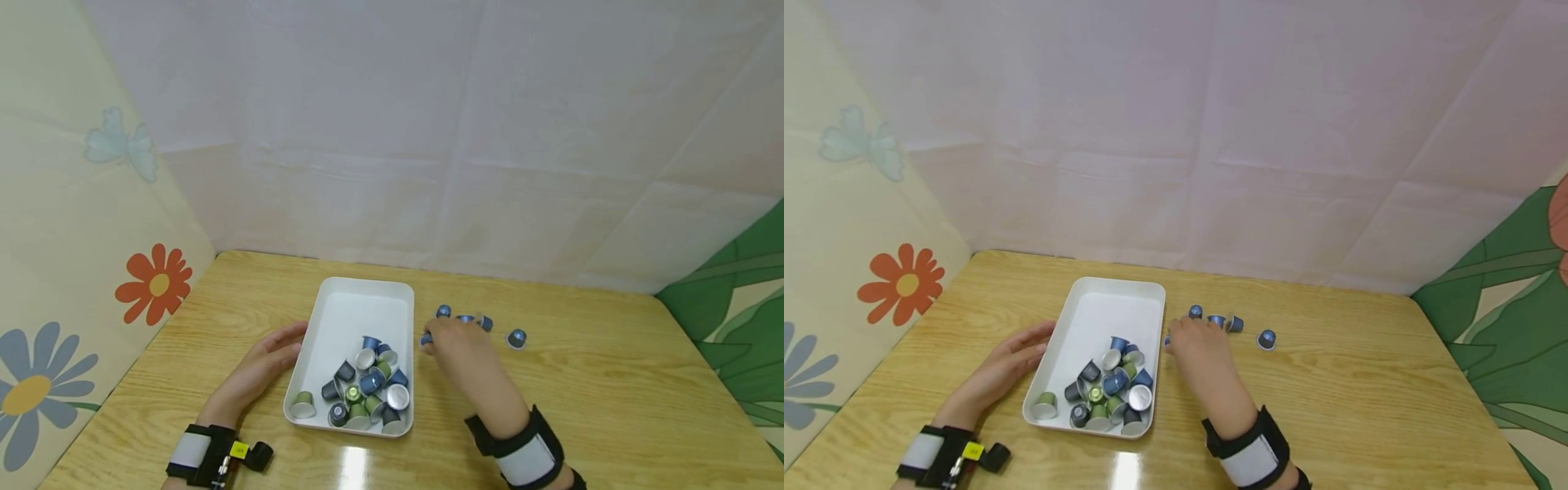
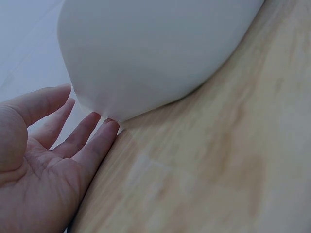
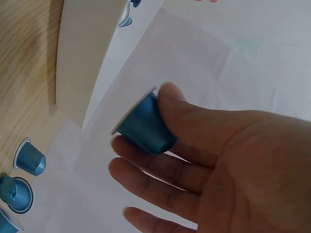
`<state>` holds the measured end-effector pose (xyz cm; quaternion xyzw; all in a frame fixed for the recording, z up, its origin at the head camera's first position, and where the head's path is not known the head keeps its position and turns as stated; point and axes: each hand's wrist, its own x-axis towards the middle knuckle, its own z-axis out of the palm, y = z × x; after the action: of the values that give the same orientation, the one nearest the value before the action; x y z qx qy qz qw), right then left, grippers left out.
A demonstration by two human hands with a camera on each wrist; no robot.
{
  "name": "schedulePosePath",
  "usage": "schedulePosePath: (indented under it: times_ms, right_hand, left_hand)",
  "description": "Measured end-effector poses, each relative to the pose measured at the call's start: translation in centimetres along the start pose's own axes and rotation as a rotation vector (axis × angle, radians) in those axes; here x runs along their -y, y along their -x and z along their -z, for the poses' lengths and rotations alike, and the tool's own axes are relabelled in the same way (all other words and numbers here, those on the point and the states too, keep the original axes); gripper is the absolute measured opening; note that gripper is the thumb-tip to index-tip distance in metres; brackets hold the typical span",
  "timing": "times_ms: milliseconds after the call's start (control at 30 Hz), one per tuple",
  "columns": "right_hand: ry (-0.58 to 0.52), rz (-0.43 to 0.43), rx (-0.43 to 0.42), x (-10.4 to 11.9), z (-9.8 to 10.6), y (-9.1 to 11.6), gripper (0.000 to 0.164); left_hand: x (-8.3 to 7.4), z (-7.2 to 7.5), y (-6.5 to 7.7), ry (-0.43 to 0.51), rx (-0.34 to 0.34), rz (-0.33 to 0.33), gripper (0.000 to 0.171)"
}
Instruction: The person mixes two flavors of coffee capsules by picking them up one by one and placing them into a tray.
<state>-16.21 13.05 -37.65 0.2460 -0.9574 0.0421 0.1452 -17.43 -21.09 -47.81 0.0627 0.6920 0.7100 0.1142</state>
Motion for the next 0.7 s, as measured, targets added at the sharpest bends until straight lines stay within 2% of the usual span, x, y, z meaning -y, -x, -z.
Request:
schedulePosePath:
  times_ms: [133,367,700]
  right_hand:
    - [-0.009,0.004,-0.040,0.4,-0.2,-0.1,0.024]
    - [-0.002,0.018,-0.024,1.3,-0.5,-0.3,0.027]
    - [-0.031,0.073,-0.049,2.4,-0.8,-0.2,0.026]
  left_hand:
    - [0.0,0.0,0.0,-0.009,-0.002,0.002,0.056]
    - [-0.1,0.0,-0.1,-0.023,0.002,-0.001,0.056]
    - [-0.1,0.1,0.0,-0.013,0.001,-0.001,0.057]
